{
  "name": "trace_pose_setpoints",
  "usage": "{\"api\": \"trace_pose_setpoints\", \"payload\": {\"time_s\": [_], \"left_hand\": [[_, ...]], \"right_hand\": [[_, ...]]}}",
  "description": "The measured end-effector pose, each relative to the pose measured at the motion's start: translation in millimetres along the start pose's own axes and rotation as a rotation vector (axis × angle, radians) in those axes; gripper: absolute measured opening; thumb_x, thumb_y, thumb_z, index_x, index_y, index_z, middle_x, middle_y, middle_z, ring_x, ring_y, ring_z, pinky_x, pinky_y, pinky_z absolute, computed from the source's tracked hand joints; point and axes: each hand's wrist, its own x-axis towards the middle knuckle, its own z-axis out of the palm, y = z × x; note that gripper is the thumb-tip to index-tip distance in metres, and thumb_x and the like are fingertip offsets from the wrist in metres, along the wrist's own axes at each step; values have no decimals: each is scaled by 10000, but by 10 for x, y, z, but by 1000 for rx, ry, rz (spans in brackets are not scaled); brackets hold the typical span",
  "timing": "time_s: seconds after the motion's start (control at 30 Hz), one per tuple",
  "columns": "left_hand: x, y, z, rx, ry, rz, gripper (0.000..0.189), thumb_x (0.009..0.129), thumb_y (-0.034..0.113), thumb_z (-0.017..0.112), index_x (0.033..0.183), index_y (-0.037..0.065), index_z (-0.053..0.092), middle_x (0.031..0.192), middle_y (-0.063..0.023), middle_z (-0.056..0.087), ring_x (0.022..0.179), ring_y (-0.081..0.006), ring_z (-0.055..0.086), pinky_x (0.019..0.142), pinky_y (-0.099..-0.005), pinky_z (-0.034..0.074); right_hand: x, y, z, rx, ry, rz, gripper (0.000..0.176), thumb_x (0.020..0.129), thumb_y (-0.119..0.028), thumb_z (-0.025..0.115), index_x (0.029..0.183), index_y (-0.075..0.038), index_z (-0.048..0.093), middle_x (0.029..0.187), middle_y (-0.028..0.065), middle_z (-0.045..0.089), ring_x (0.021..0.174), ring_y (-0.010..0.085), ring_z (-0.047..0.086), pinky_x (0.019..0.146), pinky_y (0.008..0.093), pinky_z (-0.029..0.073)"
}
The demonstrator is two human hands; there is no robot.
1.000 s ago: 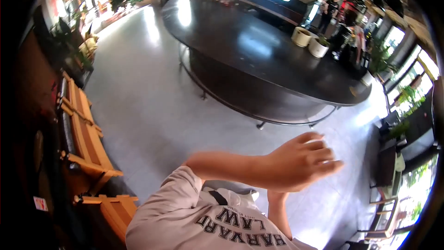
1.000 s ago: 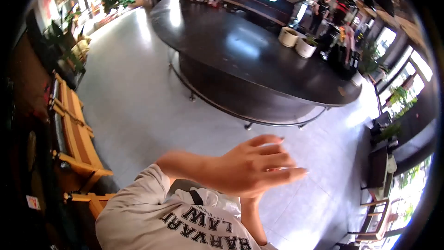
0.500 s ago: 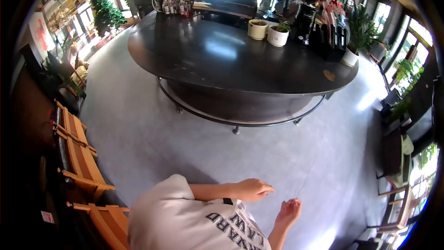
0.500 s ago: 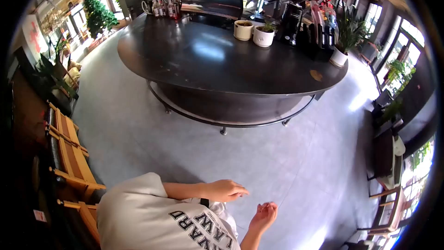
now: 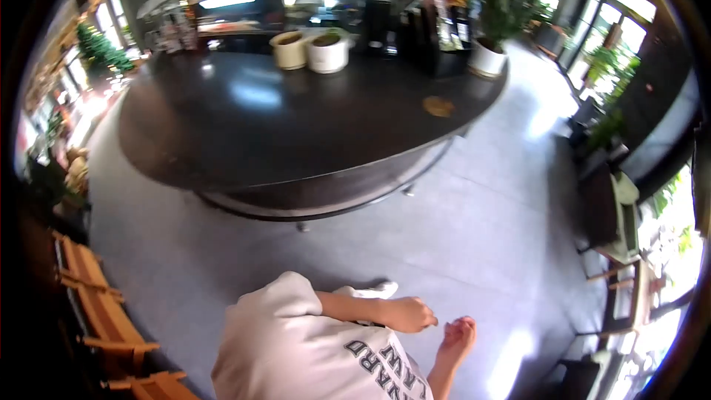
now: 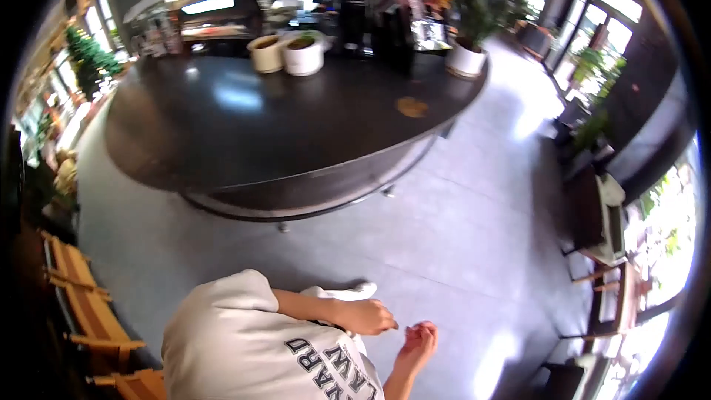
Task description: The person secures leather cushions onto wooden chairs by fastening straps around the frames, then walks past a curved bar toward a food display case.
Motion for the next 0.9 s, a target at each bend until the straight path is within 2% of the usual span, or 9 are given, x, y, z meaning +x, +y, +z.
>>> {"api": "trace_pose_setpoints", "payload": {"time_s": [0.07,0.13,0.2,0.27,0.4,0.5,0.6,0.8,0.9], "left_hand": [[553,-256,-206,64,-14,-2,226,744,113,477,951,46,538,823,-91,578,769,-239,553,714,-351,416],[1095,-419,-510,42,5,73,237,738,111,484,959,41,533,834,-86,574,783,-237,546,723,-343,408],[1602,-597,-687,39,42,133,244,737,107,484,966,39,531,843,-85,573,795,-234,542,730,-342,403],[2109,-752,-778,4,-6,189,250,742,101,479,982,41,522,837,-80,567,800,-229,536,735,-344,398],[3069,-900,-948,-184,-79,263,249,756,102,473,996,50,512,776,-71,549,775,-223,531,736,-331,396],[3918,-1196,-924,-152,-174,294,267,765,105,468,1024,49,501,794,-74,532,811,-219,520,733,-324,398],[4769,-1509,-824,-71,-69,302,283,756,97,473,1034,46,496,858,-87,523,838,-222,510,731,-330,400],[6282,-2038,-1037,-16,-70,237,337,713,89,507,1044,30,490,914,-97,526,830,-224,519,752,-337,409],[6706,-2403,-1295,82,-30,102,335,713,80,503,1044,26,497,912,-116,530,799,-236,534,740,-333,434]], "right_hand": [[419,-186,28,-10,-15,26,66,746,-99,459,782,-48,481,633,25,471,555,102,430,526,223,373],[771,-397,194,-4,51,35,92,742,-58,402,775,-17,478,631,58,500,556,121,467,541,230,394],[1179,-563,228,-8,70,18,101,753,-66,399,783,-17,482,646,57,508,568,123,474,546,222,390],[1588,-679,188,30,75,-2,107,759,-71,398,787,-16,484,655,54,510,580,122,480,549,219,388],[2383,-912,-102,46,156,-55,104,759,-136,441,808,-59,491,732,30,521,698,107,495,647,223,396],[3167,-1084,-523,69,203,-21,99,747,-125,441,796,-58,496,721,32,526,670,107,506,598,224,404],[4070,-1503,-866,73,224,-33,82,746,-103,440,779,-50,493,697,34,515,622,112,495,554,219,406],[5796,-2651,-934,-8,150,-122,75,772,-101,448,775,-42,493,684,46,514,629,137,505,575,257,430],[6840,-2786,-925,-75,83,7,92,789,-127,471,764,-43,498,684,49,519,632,146,512,582,266,434]]}}
